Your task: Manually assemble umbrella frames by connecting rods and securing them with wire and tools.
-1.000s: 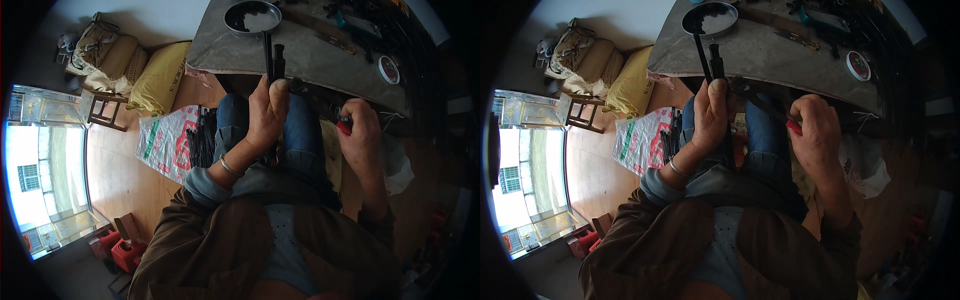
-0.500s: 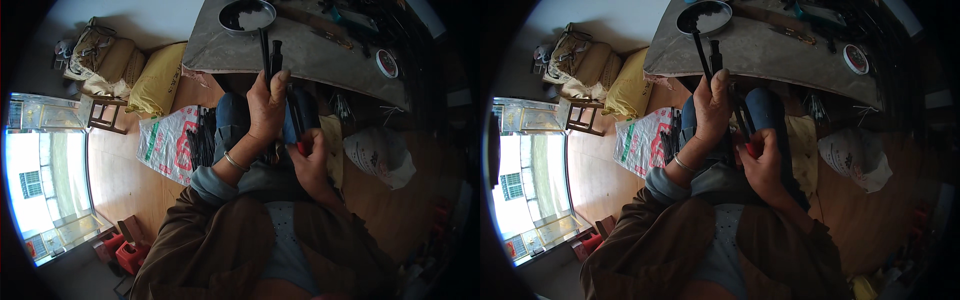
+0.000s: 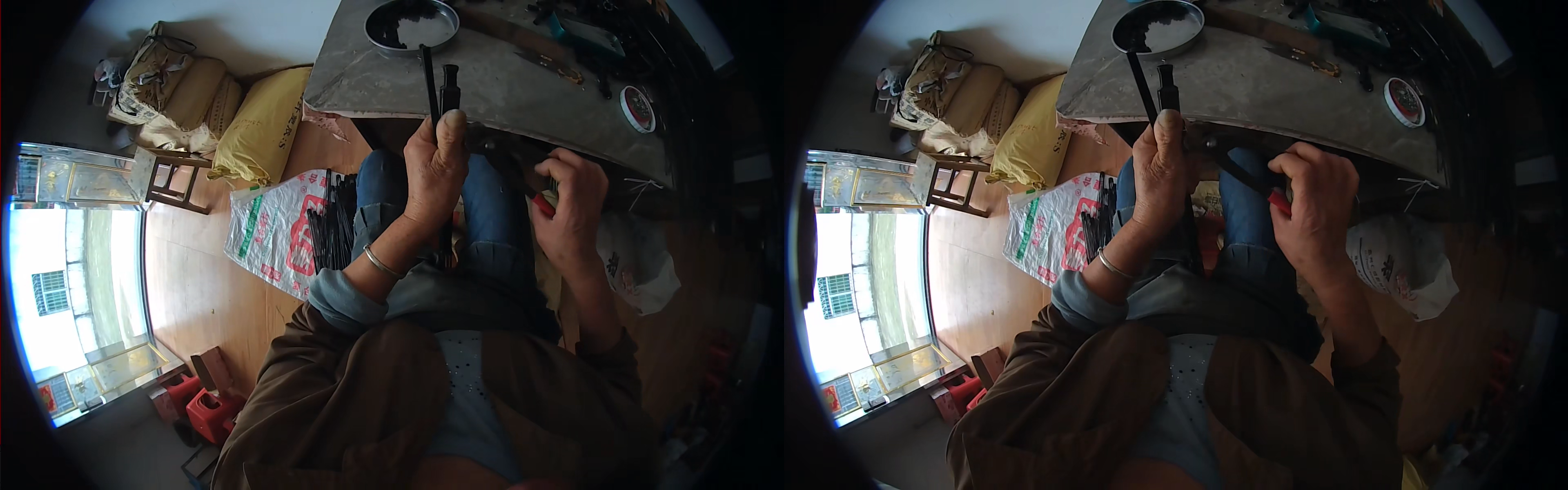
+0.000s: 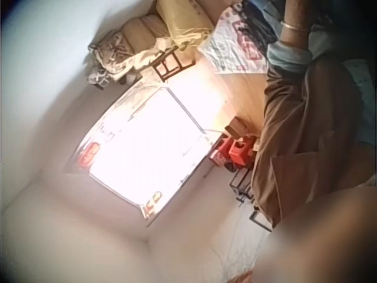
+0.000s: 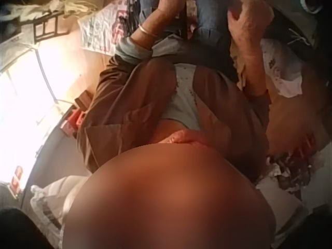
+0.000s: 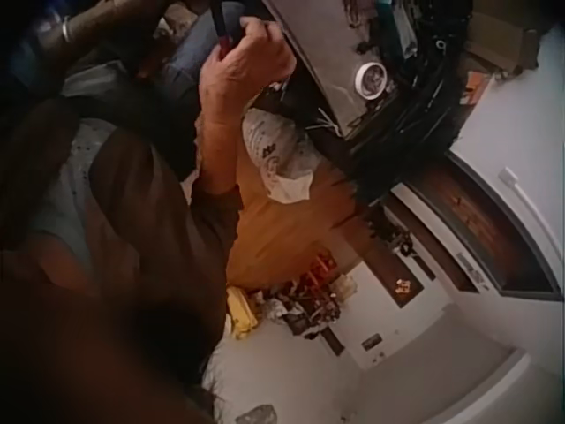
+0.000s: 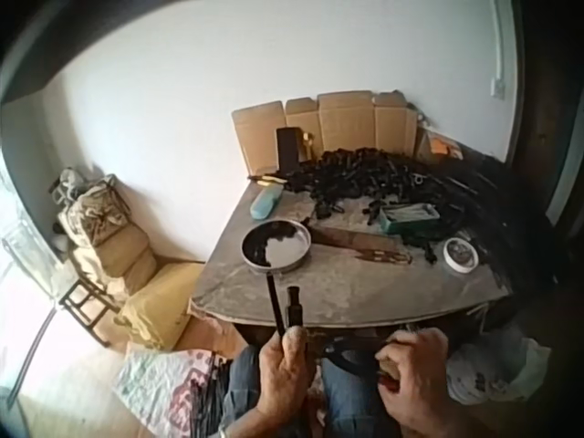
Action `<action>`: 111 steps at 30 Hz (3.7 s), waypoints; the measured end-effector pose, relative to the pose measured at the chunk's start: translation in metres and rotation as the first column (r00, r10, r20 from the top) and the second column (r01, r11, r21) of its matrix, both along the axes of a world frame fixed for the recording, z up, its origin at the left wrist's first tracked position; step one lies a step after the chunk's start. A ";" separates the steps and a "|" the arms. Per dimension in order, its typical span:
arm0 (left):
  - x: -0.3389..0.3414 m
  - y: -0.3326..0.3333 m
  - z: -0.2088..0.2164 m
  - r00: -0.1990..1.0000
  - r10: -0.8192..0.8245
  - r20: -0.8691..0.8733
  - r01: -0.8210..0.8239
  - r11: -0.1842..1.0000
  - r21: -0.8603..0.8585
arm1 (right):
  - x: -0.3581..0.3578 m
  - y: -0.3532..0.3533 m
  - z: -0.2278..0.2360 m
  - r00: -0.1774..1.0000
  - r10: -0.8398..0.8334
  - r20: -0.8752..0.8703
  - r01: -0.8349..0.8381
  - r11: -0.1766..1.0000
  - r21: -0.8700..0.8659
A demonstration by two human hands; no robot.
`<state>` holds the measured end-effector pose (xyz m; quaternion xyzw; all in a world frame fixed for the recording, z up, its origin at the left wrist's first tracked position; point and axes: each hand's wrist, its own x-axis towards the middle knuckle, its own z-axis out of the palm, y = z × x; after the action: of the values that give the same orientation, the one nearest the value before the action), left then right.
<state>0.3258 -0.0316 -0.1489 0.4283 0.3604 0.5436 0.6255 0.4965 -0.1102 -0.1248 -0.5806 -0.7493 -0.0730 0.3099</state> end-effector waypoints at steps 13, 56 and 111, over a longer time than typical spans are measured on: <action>0.001 0.004 -0.002 0.995 0.063 -0.077 -0.067 0.997 -0.049 | -0.017 -0.015 -0.021 0.988 -0.042 -0.147 0.038 0.999 -0.027; -0.011 -0.012 0.026 0.980 -0.184 -0.076 0.187 0.981 0.043 | 0.032 -0.021 0.033 0.768 -0.090 -0.634 -0.547 0.424 -0.722; -0.031 0.000 0.023 0.930 -0.365 -0.037 0.365 0.931 0.014 | 0.006 -0.041 0.001 -0.165 -0.745 -0.646 -0.986 0.113 0.122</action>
<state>0.2952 -0.0314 -0.1260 0.5034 0.2796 0.4142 0.7049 0.5028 -0.1512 -0.1243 -0.1635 -0.1471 0.9375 0.2695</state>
